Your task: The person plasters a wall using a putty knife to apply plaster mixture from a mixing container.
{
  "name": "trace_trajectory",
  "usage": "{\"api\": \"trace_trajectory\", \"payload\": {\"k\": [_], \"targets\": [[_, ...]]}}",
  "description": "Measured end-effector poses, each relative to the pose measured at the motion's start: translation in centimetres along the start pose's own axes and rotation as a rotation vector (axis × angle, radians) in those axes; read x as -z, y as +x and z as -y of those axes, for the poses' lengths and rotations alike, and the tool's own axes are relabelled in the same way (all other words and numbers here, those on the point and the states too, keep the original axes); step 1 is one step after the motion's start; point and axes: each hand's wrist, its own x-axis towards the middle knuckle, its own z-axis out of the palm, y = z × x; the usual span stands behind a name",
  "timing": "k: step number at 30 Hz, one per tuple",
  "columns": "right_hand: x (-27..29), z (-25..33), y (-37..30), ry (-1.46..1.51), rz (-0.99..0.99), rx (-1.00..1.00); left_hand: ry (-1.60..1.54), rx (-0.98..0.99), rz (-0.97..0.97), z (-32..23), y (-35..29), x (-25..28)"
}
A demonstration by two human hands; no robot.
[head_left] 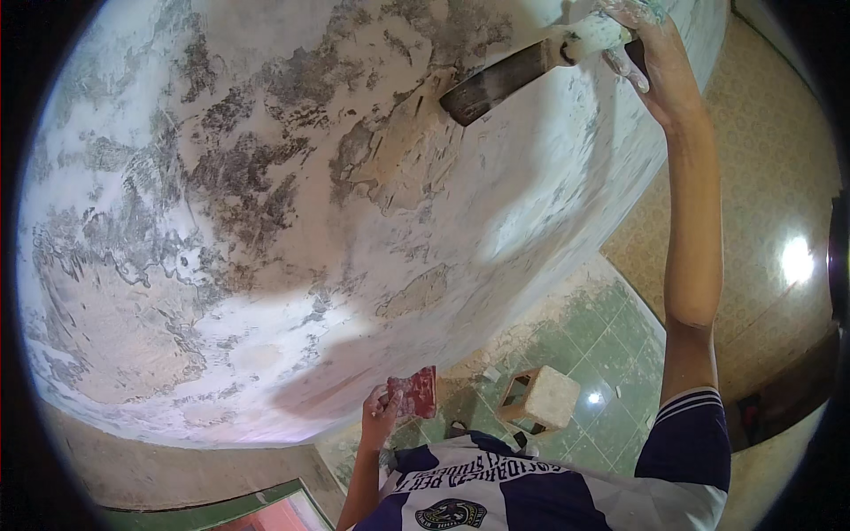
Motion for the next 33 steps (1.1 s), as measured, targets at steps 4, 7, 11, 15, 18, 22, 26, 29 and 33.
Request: {"api": "trace_trajectory", "payload": {"k": [4,7,11,15,18,22,26,29,33], "targets": [[0.2,-1.8,0.8,0.013,-0.043,0.091,0.005,0.009,-0.004,-0.1,-0.1,0.0],[1.0,-2.6,1.2,-0.084,-0.073,0.214,0.016,0.012,-0.022,-0.6,0.0,-0.1],[1.1,2.1,-0.4,0.096,0.129,-0.038,0.046,0.009,-0.047,-1.0,-0.2,0.0],[-0.3,-1.5,0.2,0.004,-0.067,0.036,0.033,0.006,-0.045,-1.1,-0.3,-0.1],[0.2,-2.1,0.3,-0.044,-0.012,0.077,0.05,-0.007,-0.025,-1.4,-0.2,-0.1],[-0.1,-1.3,0.4,0.048,-0.152,0.058,0.067,0.001,-0.039,-1.3,-0.1,0.2],[0.3,-1.6,0.4,0.098,-0.054,0.023,0.044,-0.039,-0.033,-1.4,-0.1,-0.2],[0.3,-1.8,0.4,0.094,-0.045,0.044,0.035,-0.005,-0.037,-1.5,-0.1,-0.3],[0.8,-1.9,0.5,0.152,-0.052,0.03,0.083,-0.008,-0.042,-2.1,0.0,-0.4]]}}
